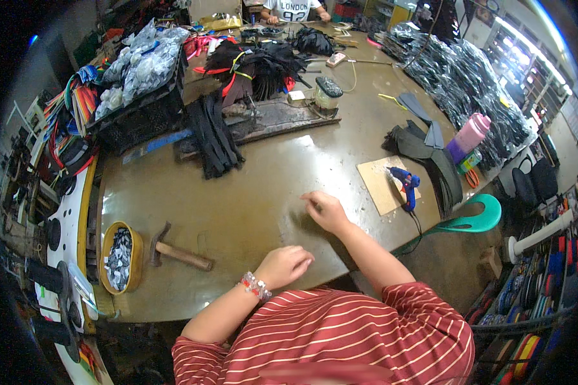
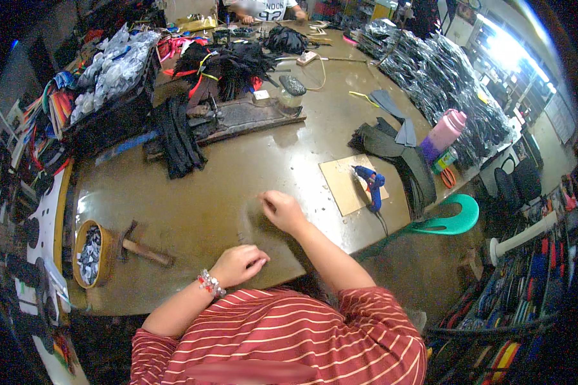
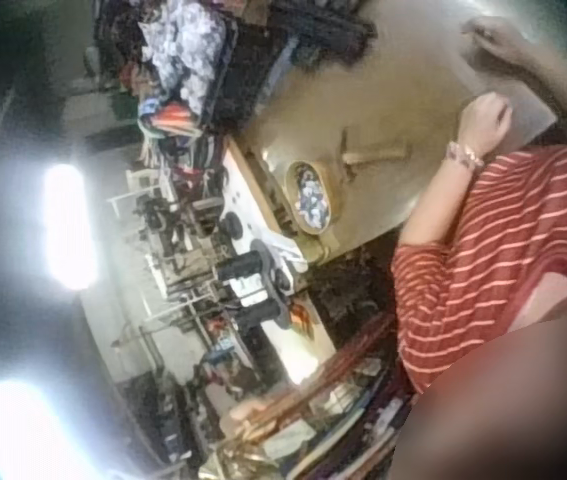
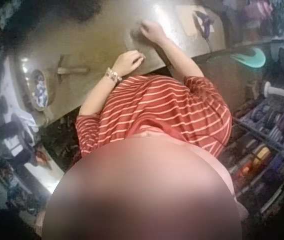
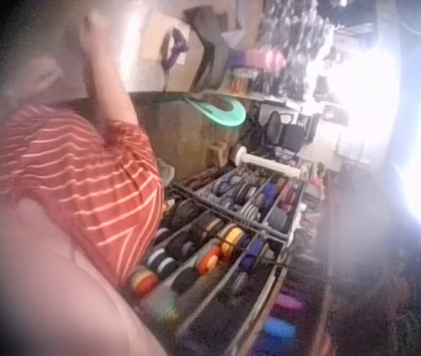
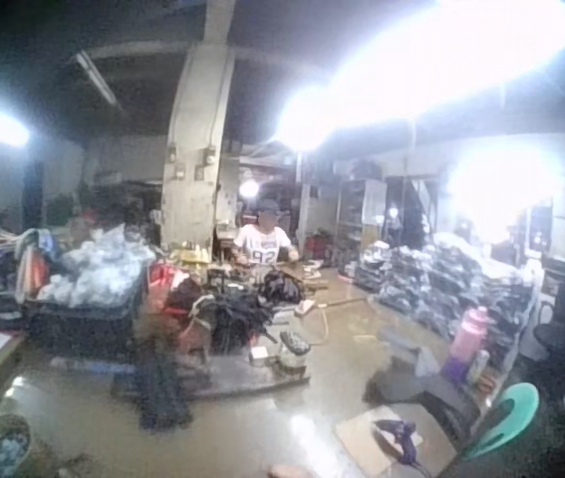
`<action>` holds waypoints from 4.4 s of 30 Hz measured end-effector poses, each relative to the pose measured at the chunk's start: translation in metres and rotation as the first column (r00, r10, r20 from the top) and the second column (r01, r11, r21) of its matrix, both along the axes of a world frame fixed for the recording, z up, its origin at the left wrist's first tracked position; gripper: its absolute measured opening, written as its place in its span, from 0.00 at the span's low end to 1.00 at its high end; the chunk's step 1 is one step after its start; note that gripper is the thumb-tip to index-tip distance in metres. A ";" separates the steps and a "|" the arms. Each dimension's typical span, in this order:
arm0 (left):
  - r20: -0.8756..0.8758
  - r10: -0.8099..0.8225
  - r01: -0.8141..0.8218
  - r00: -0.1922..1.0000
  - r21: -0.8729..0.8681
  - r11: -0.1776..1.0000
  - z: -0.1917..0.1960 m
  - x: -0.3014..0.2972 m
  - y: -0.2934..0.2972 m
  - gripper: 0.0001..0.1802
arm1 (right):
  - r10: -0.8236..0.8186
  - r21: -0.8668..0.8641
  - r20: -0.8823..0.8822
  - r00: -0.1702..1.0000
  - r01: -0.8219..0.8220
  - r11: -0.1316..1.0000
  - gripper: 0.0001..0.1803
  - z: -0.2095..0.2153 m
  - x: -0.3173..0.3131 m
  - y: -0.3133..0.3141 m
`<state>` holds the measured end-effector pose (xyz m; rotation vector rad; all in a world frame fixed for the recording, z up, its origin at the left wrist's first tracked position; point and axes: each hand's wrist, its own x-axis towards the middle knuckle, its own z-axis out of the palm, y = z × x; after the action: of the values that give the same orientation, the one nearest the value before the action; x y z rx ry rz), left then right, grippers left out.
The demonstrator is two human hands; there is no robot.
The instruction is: The person handles a small plastic bag, then gathers and folds black fabric strips on a workbench. She retrieves a black hat base from a shelf, places it on the table, and arranges the folded strips around it, preparing to attach them.
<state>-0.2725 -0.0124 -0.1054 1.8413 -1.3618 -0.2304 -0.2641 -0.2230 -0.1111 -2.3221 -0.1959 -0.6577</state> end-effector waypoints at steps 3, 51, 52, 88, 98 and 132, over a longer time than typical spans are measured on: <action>-0.078 -0.016 0.019 0.997 0.043 0.999 0.007 -0.002 -0.004 0.07 | 0.057 -0.043 0.004 0.998 -0.057 0.997 0.06 0.000 -0.001 0.001; -0.346 -0.300 0.343 0.889 0.070 0.937 0.000 0.021 -0.057 0.13 | 0.261 -0.208 0.109 0.959 -0.235 0.949 0.04 0.005 0.036 0.003; -0.338 -0.293 0.331 0.895 0.060 0.942 0.000 0.021 -0.056 0.13 | 0.272 -0.231 0.108 0.956 -0.242 0.942 0.05 0.005 0.037 0.004; -0.386 -0.089 0.158 0.918 0.151 0.976 0.011 0.025 -0.065 0.11 | -0.926 -0.650 -0.363 0.103 0.684 0.331 0.44 0.040 0.030 -0.423; -0.390 -0.080 0.166 0.917 0.191 0.967 0.014 0.024 -0.065 0.11 | -0.927 -0.638 -0.357 0.113 0.695 0.331 0.43 0.037 0.030 -0.425; -0.501 -0.221 0.241 0.837 -0.025 0.970 0.000 0.038 -0.058 0.13 | -0.511 -0.725 -0.435 0.742 0.048 0.687 0.19 0.071 0.190 -0.211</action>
<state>-0.2344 -0.0703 -0.1056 1.4936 -1.2019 -0.8121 -0.0739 -0.4336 -0.0406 -3.1977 0.3276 0.1258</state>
